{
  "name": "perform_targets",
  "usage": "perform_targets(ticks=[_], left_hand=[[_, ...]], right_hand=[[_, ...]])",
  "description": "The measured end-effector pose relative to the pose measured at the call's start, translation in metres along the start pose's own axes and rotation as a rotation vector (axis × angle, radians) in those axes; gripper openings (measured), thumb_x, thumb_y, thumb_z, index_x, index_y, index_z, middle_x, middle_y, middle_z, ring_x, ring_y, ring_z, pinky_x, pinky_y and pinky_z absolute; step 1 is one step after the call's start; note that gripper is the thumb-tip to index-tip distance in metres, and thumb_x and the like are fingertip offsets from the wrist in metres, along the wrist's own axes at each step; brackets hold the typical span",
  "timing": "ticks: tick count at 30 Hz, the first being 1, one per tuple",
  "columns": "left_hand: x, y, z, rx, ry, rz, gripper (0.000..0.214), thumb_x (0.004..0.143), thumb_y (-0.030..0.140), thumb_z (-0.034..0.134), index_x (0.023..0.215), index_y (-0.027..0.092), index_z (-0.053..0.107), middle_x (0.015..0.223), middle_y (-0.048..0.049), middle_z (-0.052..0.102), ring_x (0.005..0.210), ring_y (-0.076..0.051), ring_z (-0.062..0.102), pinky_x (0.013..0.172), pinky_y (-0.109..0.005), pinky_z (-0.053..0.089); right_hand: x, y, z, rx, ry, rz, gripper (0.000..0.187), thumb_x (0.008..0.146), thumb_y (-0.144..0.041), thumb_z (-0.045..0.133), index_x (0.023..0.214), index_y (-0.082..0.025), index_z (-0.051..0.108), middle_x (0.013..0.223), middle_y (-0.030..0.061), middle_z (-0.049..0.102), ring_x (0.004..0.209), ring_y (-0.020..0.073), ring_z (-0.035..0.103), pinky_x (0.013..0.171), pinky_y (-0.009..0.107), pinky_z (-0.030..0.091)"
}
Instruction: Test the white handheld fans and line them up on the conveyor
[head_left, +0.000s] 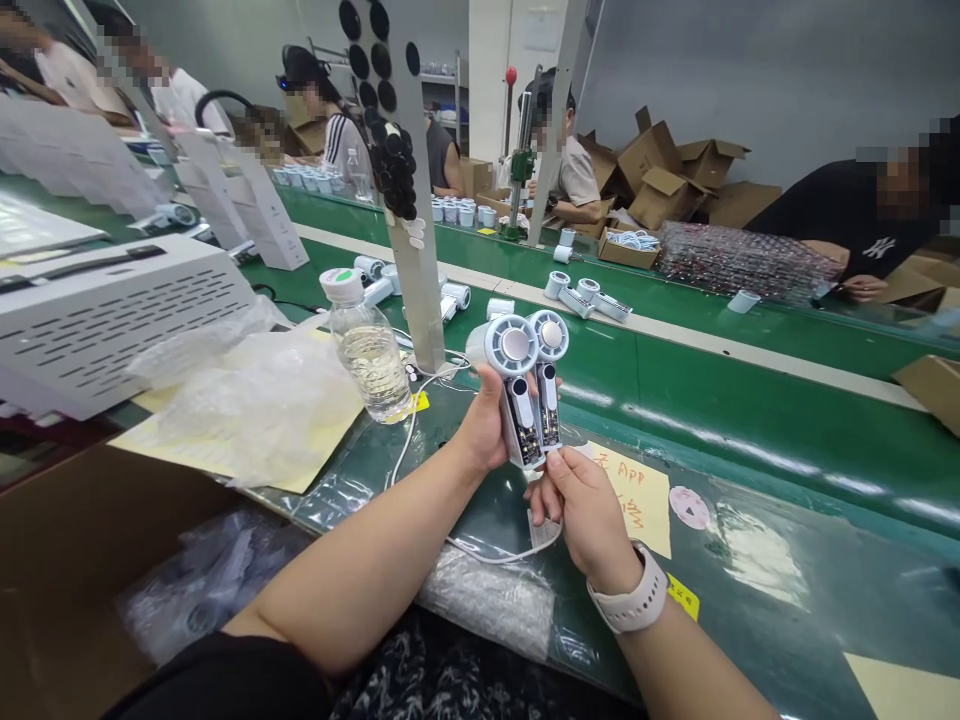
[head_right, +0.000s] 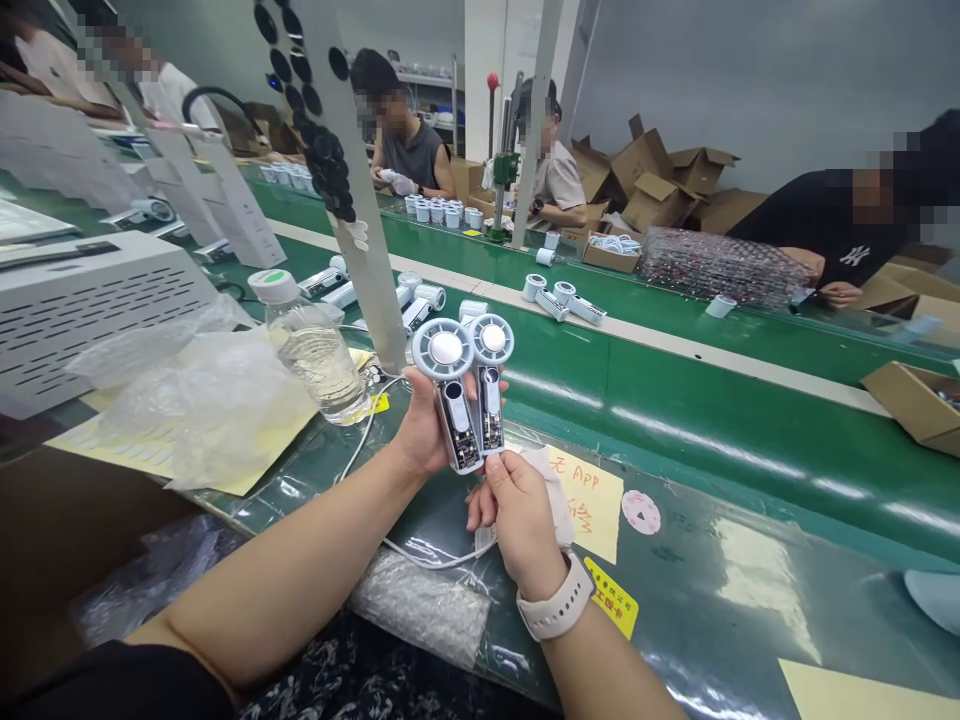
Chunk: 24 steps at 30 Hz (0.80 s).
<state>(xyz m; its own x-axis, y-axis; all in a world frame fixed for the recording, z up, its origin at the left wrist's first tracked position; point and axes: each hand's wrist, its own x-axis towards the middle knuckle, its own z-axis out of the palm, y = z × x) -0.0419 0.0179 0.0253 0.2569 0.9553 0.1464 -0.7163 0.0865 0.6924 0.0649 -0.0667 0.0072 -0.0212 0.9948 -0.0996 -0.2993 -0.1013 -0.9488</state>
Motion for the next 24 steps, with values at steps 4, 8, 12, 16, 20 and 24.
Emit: perform_targets(ticks=[4, 8, 12, 16, 20, 24], left_hand=[[-0.002, -0.002, 0.002, 0.007, -0.011, 0.012, 0.074, 0.050, 0.090, 0.070, 0.062, 0.017, 0.063, 0.087, -0.0089, 0.073, 0.083, -0.023, 0.069, 0.069, -0.030, 0.054], [-0.002, 0.000, 0.003, 0.007, -0.004, 0.012, 0.074, 0.049, 0.090, 0.071, 0.062, 0.017, 0.062, 0.084, -0.0084, 0.072, 0.085, -0.024, 0.070, 0.070, -0.031, 0.054], [0.004, 0.005, -0.002, -0.029, 0.094, 0.002, 0.075, 0.050, 0.091, 0.070, 0.063, 0.017, 0.061, 0.080, -0.0086, 0.072, 0.078, -0.024, 0.070, 0.066, -0.034, 0.055], [0.012, 0.010, -0.009, -0.097, 0.294, -0.022, 0.073, 0.063, 0.091, 0.061, 0.062, 0.018, 0.060, 0.071, -0.0081, 0.070, 0.081, -0.026, 0.072, 0.068, -0.035, 0.056], [0.014, 0.010, -0.011, -0.125, 0.334, -0.106, 0.074, 0.067, 0.092, 0.055, 0.061, 0.018, 0.061, 0.067, -0.0075, 0.070, 0.073, -0.023, 0.071, 0.068, -0.035, 0.057], [0.010, 0.004, -0.009, -0.063, 0.249, -0.244, 0.075, 0.066, 0.091, 0.057, 0.061, 0.016, 0.063, 0.070, -0.0091, 0.071, 0.062, -0.019, 0.068, 0.061, -0.032, 0.056]], right_hand=[[0.000, 0.006, 0.001, 0.008, 0.025, -0.040, 0.056, 0.076, -0.073, 0.071, 0.059, -0.024, 0.051, 0.037, -0.0100, 0.042, 0.038, 0.0128, 0.050, 0.059, 0.033, 0.052], [0.003, 0.009, -0.003, -0.108, 0.030, -0.066, 0.050, 0.083, -0.069, 0.065, 0.068, -0.023, 0.057, 0.052, -0.0039, 0.056, 0.054, 0.0160, 0.058, 0.064, 0.033, 0.050], [0.004, 0.007, -0.006, -0.370, 0.007, -0.224, 0.044, 0.092, -0.059, 0.056, 0.068, -0.023, 0.057, 0.083, 0.0048, 0.065, 0.083, 0.0210, 0.062, 0.079, 0.036, 0.050], [0.005, 0.002, -0.019, -0.706, 0.005, -0.368, 0.032, 0.097, -0.045, 0.050, 0.083, -0.021, 0.067, 0.129, 0.0141, 0.060, 0.120, 0.0282, 0.058, 0.104, 0.045, 0.045], [0.015, -0.002, -0.052, -1.199, 0.140, -0.313, 0.018, 0.089, -0.028, 0.059, 0.093, -0.016, 0.072, 0.135, 0.0217, 0.058, 0.126, 0.0390, 0.053, 0.107, 0.059, 0.041], [0.026, -0.006, -0.078, -1.383, 0.180, -0.362, 0.018, 0.086, -0.015, 0.056, 0.076, -0.017, 0.071, 0.122, 0.0197, 0.066, 0.116, 0.0378, 0.058, 0.103, 0.059, 0.043]])
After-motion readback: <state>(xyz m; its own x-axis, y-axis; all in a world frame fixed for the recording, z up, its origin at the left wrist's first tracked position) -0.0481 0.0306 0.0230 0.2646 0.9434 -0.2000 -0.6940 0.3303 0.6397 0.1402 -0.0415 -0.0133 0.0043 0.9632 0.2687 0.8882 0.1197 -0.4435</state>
